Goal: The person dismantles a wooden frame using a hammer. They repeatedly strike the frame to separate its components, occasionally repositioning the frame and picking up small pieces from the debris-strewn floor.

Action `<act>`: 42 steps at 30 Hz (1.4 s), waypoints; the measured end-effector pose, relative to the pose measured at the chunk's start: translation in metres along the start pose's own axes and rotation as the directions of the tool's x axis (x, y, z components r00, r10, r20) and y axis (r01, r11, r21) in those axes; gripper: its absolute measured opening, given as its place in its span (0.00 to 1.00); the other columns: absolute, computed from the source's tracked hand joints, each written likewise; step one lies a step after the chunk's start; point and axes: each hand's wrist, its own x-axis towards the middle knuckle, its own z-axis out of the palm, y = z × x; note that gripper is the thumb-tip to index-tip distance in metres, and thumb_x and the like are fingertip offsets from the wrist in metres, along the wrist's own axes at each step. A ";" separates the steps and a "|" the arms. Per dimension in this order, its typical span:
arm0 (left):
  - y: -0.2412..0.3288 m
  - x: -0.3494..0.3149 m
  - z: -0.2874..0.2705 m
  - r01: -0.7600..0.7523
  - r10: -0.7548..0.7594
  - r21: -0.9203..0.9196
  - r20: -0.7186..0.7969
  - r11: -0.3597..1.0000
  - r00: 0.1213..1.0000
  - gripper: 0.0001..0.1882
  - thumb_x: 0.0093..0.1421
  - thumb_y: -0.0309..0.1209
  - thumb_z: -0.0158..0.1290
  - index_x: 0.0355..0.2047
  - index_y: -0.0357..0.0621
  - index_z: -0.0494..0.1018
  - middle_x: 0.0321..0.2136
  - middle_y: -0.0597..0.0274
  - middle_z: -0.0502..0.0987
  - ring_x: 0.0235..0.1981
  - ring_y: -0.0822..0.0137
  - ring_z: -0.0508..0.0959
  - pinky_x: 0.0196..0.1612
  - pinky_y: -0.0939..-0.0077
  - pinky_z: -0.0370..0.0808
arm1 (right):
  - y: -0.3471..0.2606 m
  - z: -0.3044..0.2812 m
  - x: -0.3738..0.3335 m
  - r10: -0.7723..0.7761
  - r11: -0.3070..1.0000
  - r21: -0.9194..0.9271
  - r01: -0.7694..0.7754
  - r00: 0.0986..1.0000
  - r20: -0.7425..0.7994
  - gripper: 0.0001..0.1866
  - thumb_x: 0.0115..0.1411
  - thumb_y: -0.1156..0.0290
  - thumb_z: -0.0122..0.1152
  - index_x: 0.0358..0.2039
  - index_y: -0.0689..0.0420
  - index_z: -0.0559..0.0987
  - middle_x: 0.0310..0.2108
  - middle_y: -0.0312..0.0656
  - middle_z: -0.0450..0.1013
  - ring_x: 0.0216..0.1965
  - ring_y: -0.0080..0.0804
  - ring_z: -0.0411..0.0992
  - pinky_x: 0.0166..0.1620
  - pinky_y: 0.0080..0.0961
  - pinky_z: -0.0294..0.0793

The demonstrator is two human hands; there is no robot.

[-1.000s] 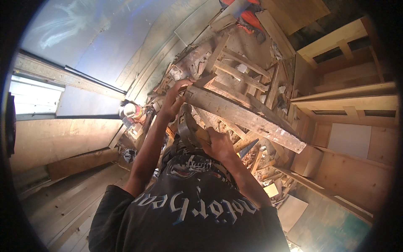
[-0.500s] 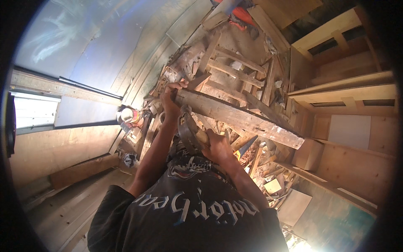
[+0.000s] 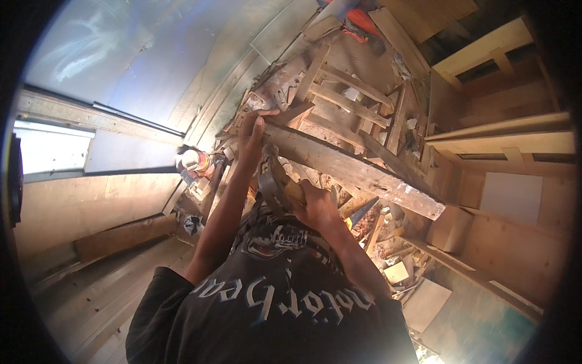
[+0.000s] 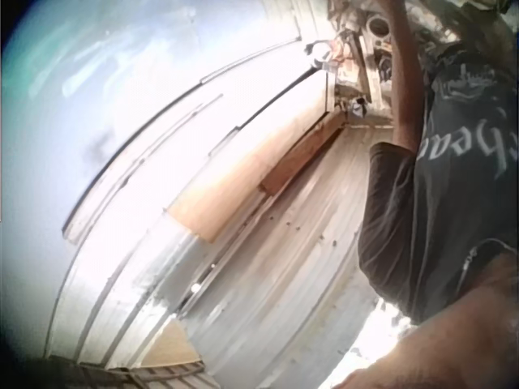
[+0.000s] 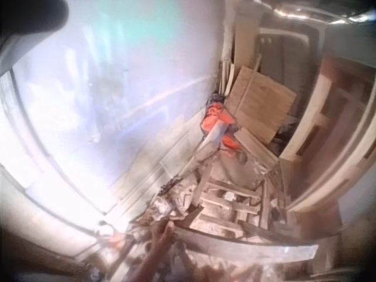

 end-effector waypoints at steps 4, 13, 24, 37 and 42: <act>-0.008 0.004 -0.001 0.025 -0.025 0.008 0.060 1.000 0.998 0.22 0.71 0.43 0.41 0.42 0.36 0.76 0.43 0.57 0.79 0.47 0.67 0.74 0.56 0.71 0.65 | 0.002 0.003 0.007 0.035 0.999 -0.009 -0.035 0.998 0.049 0.17 0.54 0.62 0.68 0.36 0.60 0.75 0.26 0.53 0.76 0.29 0.50 0.78 0.32 0.38 0.77; -0.023 0.002 0.001 -0.014 0.014 -0.082 0.001 0.997 1.000 0.25 0.74 0.39 0.33 0.43 0.33 0.75 0.39 0.58 0.77 0.44 0.67 0.74 0.54 0.72 0.66 | -0.046 -0.026 0.008 -0.350 0.929 -0.044 0.367 0.912 0.217 0.14 0.55 0.65 0.63 0.35 0.62 0.73 0.23 0.55 0.73 0.27 0.55 0.76 0.30 0.42 0.75; -0.028 0.004 0.004 0.033 -0.040 -0.376 -0.010 0.926 0.999 0.24 0.74 0.39 0.31 0.48 0.34 0.73 0.38 0.57 0.77 0.43 0.65 0.75 0.52 0.71 0.68 | -0.052 -0.025 0.004 -0.428 0.883 -0.120 0.454 0.883 0.191 0.16 0.57 0.59 0.65 0.35 0.58 0.75 0.18 0.54 0.72 0.22 0.53 0.75 0.27 0.41 0.75; -0.028 0.000 0.005 0.063 -0.081 -0.332 -0.040 0.941 0.996 0.24 0.74 0.40 0.31 0.49 0.33 0.72 0.37 0.56 0.77 0.42 0.65 0.75 0.51 0.72 0.69 | -0.051 -0.029 0.010 -0.315 0.927 -0.186 0.326 0.945 0.090 0.16 0.56 0.58 0.64 0.31 0.57 0.74 0.16 0.48 0.72 0.19 0.51 0.74 0.24 0.40 0.76; -0.040 0.009 0.000 0.018 -0.023 -0.364 -0.009 0.931 1.000 0.25 0.74 0.41 0.31 0.48 0.32 0.72 0.38 0.55 0.78 0.42 0.64 0.75 0.52 0.71 0.69 | -0.033 -0.027 0.018 -0.188 0.952 -0.235 0.194 0.981 0.048 0.21 0.58 0.52 0.63 0.31 0.60 0.71 0.15 0.51 0.72 0.20 0.54 0.75 0.24 0.44 0.75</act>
